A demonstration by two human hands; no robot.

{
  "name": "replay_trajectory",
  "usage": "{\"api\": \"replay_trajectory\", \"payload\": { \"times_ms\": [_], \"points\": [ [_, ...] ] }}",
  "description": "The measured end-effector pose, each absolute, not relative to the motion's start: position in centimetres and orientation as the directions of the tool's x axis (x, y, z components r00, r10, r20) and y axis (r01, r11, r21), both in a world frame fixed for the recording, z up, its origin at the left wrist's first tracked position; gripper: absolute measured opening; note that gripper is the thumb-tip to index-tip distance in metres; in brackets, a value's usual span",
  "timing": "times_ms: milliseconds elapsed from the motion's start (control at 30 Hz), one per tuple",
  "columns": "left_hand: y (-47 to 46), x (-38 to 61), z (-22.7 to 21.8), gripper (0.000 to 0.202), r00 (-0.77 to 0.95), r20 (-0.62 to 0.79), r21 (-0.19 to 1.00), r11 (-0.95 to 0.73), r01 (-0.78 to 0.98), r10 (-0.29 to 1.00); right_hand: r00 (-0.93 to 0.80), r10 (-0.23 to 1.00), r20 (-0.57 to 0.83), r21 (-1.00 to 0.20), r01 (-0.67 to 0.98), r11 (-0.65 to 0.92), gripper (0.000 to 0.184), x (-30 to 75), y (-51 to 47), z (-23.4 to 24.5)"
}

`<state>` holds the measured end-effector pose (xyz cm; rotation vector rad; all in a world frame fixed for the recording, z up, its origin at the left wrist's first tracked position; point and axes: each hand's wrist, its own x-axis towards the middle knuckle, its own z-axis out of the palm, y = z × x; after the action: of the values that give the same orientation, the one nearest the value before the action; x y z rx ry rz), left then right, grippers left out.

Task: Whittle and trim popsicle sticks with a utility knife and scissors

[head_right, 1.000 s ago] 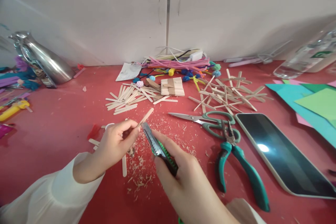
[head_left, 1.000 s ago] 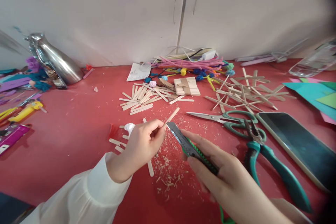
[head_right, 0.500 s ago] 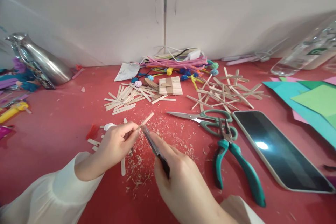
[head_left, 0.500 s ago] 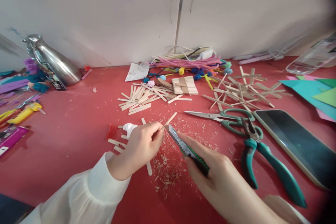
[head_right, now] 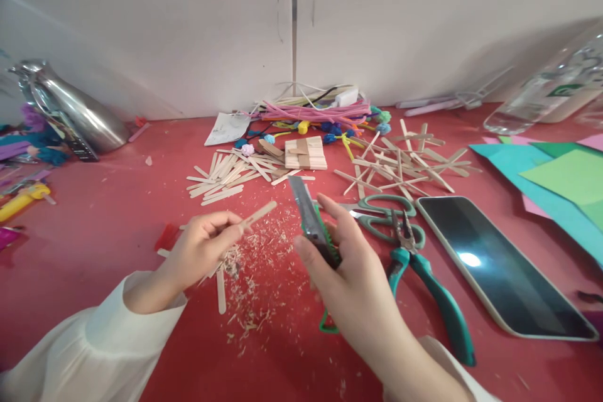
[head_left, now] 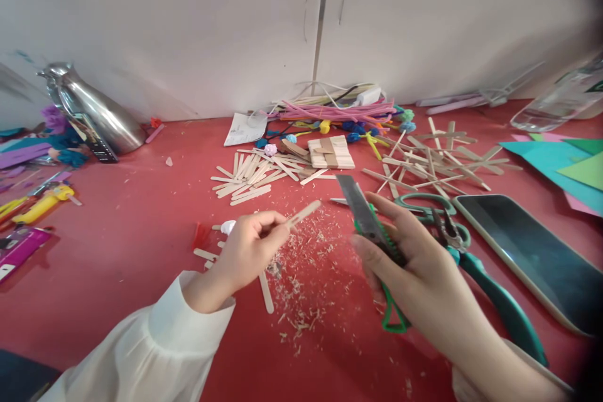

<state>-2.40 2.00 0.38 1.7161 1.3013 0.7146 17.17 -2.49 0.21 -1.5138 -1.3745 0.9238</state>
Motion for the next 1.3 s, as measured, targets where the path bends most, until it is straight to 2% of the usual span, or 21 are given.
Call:
{"api": "replay_trajectory", "payload": {
  "times_ms": [100,167,433,533,700,800,933,1067,1200,1300],
  "points": [
    [1.6,-2.2,0.5,0.02,0.44,-0.13,0.896,-0.085,0.436,0.888,0.064,0.978,-0.197,-0.961,0.186,-0.205,0.03,16.9,-1.9,0.2],
    [1.4,-2.1,0.5,0.021,0.501,-0.158,0.9,-0.085,0.428,0.851,-0.003,0.956,-0.293,-0.948,0.132,-0.29,0.032,16.8,-1.9,0.0],
    [1.4,-2.1,0.4,0.025,0.556,-0.162,0.925,-0.071,0.374,0.815,-0.037,0.929,-0.368,-0.928,-0.052,-0.369,0.03,16.6,-2.0,-0.4],
    [1.3,-1.9,0.6,0.021,0.576,-0.19,0.928,-0.047,0.371,0.795,-0.038,0.935,-0.353,-0.933,-0.058,-0.355,0.029,16.4,-2.2,-0.4],
    [1.1,-1.7,0.9,0.022,0.623,-0.229,0.918,-0.046,0.393,0.748,-0.059,0.97,-0.235,-0.965,0.132,-0.225,0.024,16.1,-2.8,-0.2],
    [1.0,-1.9,0.8,0.028,0.653,-0.251,0.923,-0.028,0.385,0.715,-0.083,0.976,-0.201,-0.968,0.167,-0.186,0.022,16.2,-3.0,0.0],
    [1.1,-2.1,0.6,0.039,0.59,-0.191,0.935,-0.037,0.352,0.785,-0.098,0.976,-0.195,-0.975,0.13,-0.182,0.023,16.5,-2.9,0.0],
    [1.5,-2.3,0.7,0.027,0.575,-0.154,0.946,-0.049,0.321,0.804,-0.042,0.986,-0.164,-0.981,0.111,-0.159,0.025,16.6,-2.6,-0.1],
    [1.6,-2.2,0.8,0.019,0.614,-0.203,0.931,-0.043,0.361,0.763,0.08,0.989,-0.124,-0.969,0.207,-0.138,0.026,16.7,-2.3,-0.2],
    [1.6,-2.0,0.4,0.019,0.491,-0.139,0.915,-0.079,0.397,0.86,0.122,0.992,-0.017,-0.967,0.249,-0.048,0.025,16.6,-2.6,-0.2]
  ]
}}
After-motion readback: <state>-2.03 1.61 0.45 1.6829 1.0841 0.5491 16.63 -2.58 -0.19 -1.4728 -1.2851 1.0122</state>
